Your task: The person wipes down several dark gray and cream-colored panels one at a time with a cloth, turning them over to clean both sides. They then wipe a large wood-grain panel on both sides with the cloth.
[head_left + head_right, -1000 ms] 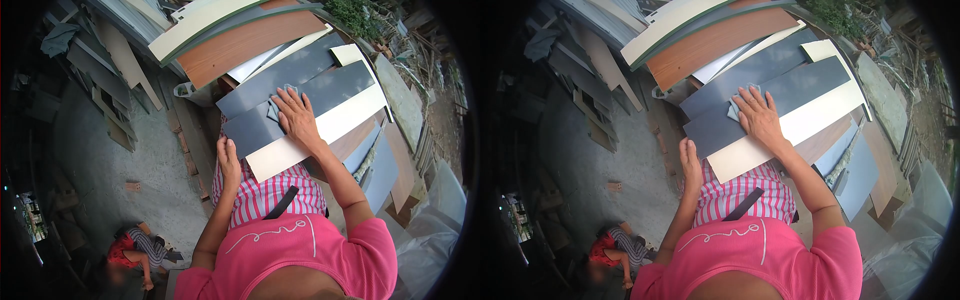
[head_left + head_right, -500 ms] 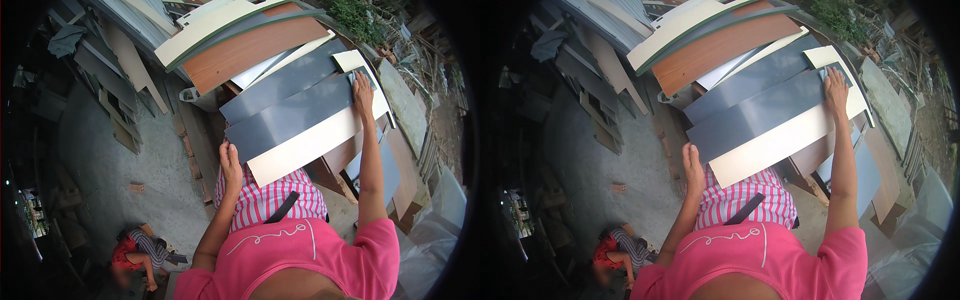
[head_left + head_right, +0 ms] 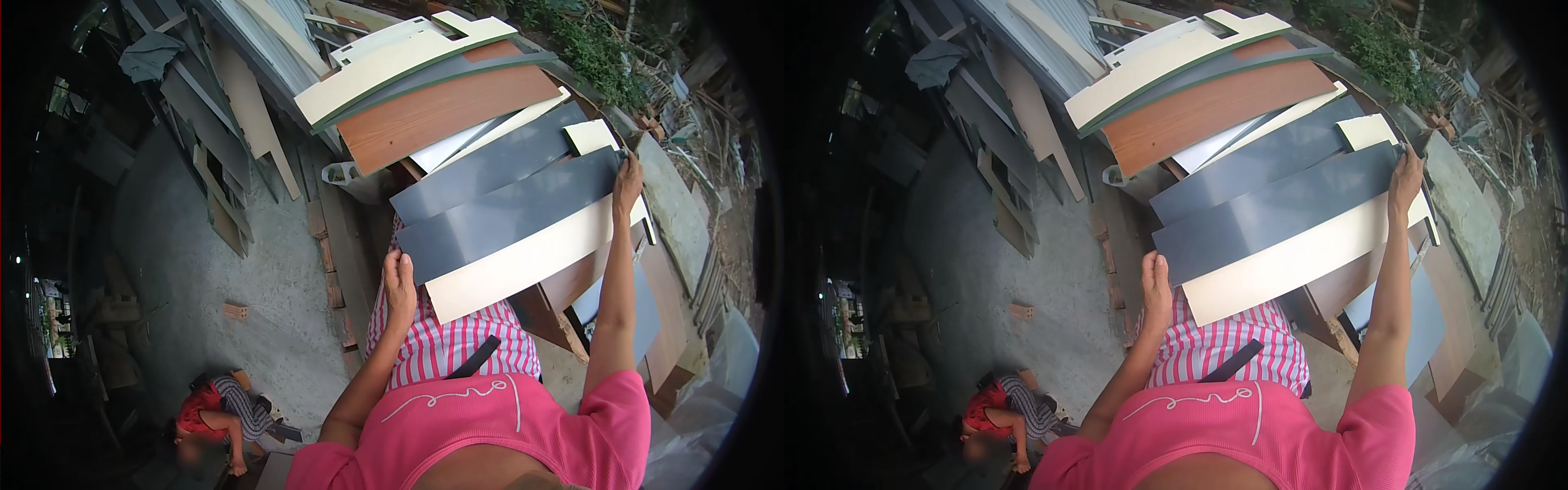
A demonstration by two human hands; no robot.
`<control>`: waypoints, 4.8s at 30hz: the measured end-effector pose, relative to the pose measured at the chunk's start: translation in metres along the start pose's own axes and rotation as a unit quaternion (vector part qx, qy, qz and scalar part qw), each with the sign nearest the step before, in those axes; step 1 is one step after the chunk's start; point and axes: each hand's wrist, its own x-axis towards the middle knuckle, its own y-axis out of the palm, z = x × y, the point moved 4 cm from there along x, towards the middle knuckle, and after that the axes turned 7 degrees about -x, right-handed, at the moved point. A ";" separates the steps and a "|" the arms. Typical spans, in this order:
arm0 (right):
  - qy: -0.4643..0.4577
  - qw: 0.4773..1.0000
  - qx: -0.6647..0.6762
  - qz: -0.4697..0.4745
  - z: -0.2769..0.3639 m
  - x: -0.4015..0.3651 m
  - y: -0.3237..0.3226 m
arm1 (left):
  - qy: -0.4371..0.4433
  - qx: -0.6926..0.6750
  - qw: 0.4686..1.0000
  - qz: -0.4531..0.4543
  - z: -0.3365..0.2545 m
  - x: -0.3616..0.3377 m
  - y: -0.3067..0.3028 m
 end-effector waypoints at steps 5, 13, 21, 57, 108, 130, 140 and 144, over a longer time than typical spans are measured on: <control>-0.085 0.973 0.136 0.165 0.106 -0.062 -0.030 | -0.019 -0.028 0.999 0.016 -0.004 -0.002 0.001; -0.191 0.952 0.148 0.188 0.168 -0.134 -0.047 | -0.039 -0.132 0.990 -0.017 -0.023 0.049 -0.021; -0.174 0.958 0.149 0.175 0.165 -0.134 -0.046 | 0.017 -0.097 0.992 -0.083 -0.072 0.246 -0.074; 0.218 0.806 0.429 0.343 0.220 -0.100 -0.044 | -0.111 -0.287 0.948 0.083 -0.102 0.083 0.039; 0.031 0.805 0.458 0.377 0.302 -0.140 -0.083 | -0.120 -0.041 0.978 0.168 -0.044 0.024 -0.012; -0.199 0.962 -0.017 0.184 0.168 -0.060 0.046 | -0.115 -0.087 0.980 0.139 -0.039 0.023 -0.009; -0.488 0.769 0.238 0.338 0.366 -0.218 -0.010 | -0.126 -0.082 0.980 0.127 -0.033 0.020 -0.009; -0.459 0.811 0.129 0.338 0.336 -0.176 0.015 | -0.138 -0.120 0.974 0.131 -0.038 0.017 -0.006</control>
